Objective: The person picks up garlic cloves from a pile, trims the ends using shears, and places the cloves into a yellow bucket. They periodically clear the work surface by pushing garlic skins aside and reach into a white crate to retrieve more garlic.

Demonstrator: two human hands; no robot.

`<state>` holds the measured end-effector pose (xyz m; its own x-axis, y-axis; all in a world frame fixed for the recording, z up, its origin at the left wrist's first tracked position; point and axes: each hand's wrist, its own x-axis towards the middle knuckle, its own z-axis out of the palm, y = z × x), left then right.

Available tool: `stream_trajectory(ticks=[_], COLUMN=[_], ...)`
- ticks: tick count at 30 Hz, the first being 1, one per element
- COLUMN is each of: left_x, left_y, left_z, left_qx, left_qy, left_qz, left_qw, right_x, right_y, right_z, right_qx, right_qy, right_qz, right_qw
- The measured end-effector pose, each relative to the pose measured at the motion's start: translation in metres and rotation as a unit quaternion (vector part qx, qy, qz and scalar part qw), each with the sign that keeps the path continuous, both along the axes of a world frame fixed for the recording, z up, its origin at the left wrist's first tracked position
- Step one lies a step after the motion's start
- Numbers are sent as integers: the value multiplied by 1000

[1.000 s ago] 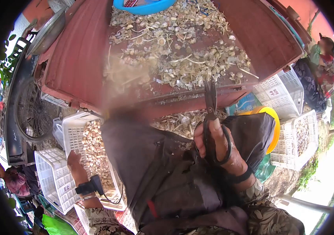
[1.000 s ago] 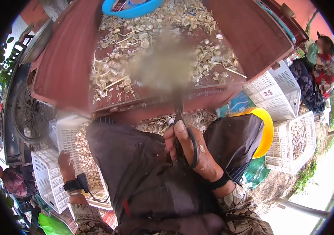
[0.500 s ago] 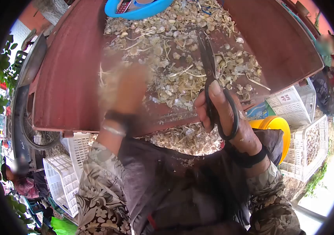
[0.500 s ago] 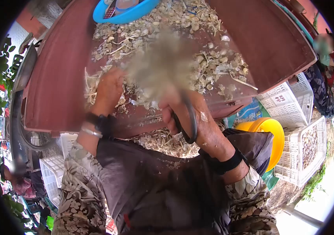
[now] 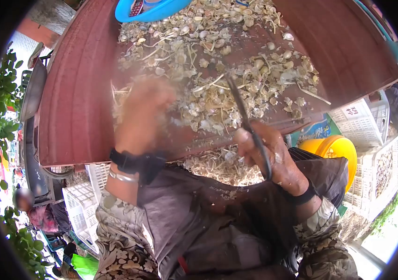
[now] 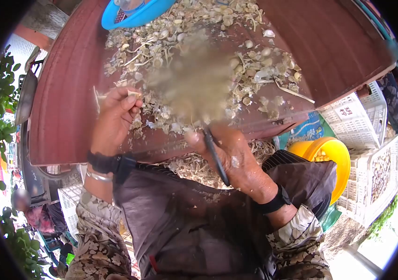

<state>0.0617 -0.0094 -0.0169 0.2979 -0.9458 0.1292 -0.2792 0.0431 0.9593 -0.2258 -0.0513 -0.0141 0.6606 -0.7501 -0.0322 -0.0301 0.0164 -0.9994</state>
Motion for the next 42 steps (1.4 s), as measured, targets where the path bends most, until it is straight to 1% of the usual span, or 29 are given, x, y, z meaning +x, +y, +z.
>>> stream_trajectory(ticks=[1, 2, 4, 5, 6, 7, 8, 9, 12, 14, 15, 18, 20, 21, 24, 27, 30, 31, 32, 33, 35, 36, 37, 40, 41, 42], left_x=[-6, -20, -46, -59, -69, -78, -85, -93, -101, -101, -101, -102, -102, -101, -103, -105, -103, -102, -101, -101, -98, -91, -79, -36, -20, -15], left_y=[7, 14, 23, 27, 30, 32, 34, 35, 38, 38, 38, 35, 34, 33, 32, 32, 31, 31, 32, 32, 32, 31, 31, 28, 22, 16], left_z=[1, 3, 12, 18, 21, 16, 15, 16, 16, 16, 16, 13, 10, 9, 6, 7, 3, 1, -2, -3, -5, -4, -3, 6, 6, 2], left_qx=[-10, -7, -5, -4, -2, -41, -52, -63, -81, -76, -78, -88, -107, -111, -116, -116, -104, -96, -89, -85, -81, -59, -32, 26, 36, 48], left_qy=[-47, -112, 23, 222, 411, 434, 421, 407, 391, 377, 357, 302, 265, 267, 274, 288, 306, 313, 321, 360, 433, 297, 154, 168, 122, 114], left_qz=[1, 12, 9, -6, -20, -37, -27, -16, 10, 19, 26, 53, 73, 74, 76, 78, 66, 62, 57, 55, 49, 66, 83, 93, 96, 111], left_qw=[999, 994, 1000, 975, 912, 899, 905, 911, 917, 923, 930, 948, 955, 954, 952, 947, 944, 943, 941, 927, 896, 951, 984, 981, 987, 986], right_x=[1, 2, 3, 5, 5, 5, 5, 3, 0, 3, 4, -2, 0, 1, 0, 3, 1, 0, 0, 0, 2, 5, 4, -4, -5, -5], right_y=[2, 5, 12, 17, 19, 21, 22, 23, 22, 25, 25, 20, 21, 21, 19, 22, 20, 19, 19, 19, 24, 24, 22, 11, 9, 9], right_z=[7, 6, 0, 1, 0, -2, -4, -6, 3, -22, -32, 3, 2, 2, -9, -30, -18, -10, 0, 5, -3, -6, 2, 12, 17, 16], right_qx=[-36, -100, -229, -233, -261, -289, -316, -309, -261, -162, -112, -217, -259, -281, -250, -141, -234, -117, 1, 120, 166, 189, 176, 182, 175, 175], right_qy=[78, 92, 122, 98, 114, 129, 144, 156, 134, 20, -37, 144, 154, 158, 122, 3, 21, 29, 36, 42, 0, -25, 7, 26, 22, 13], right_qz=[6, 1, -11, -20, -22, -25, -29, -22, 32, 42, 47, 44, 23, 12, 7, 15, 50, 75, 99, 121, 65, 39, 8, -27, -23, -31], right_qw=[996, 991, 966, 967, 958, 948, 937, 938, 955, 986, 992, 964, 953, 947, 961, 990, 971, 990, 994, 984, 984, 981, 984, 983, 984, 984])
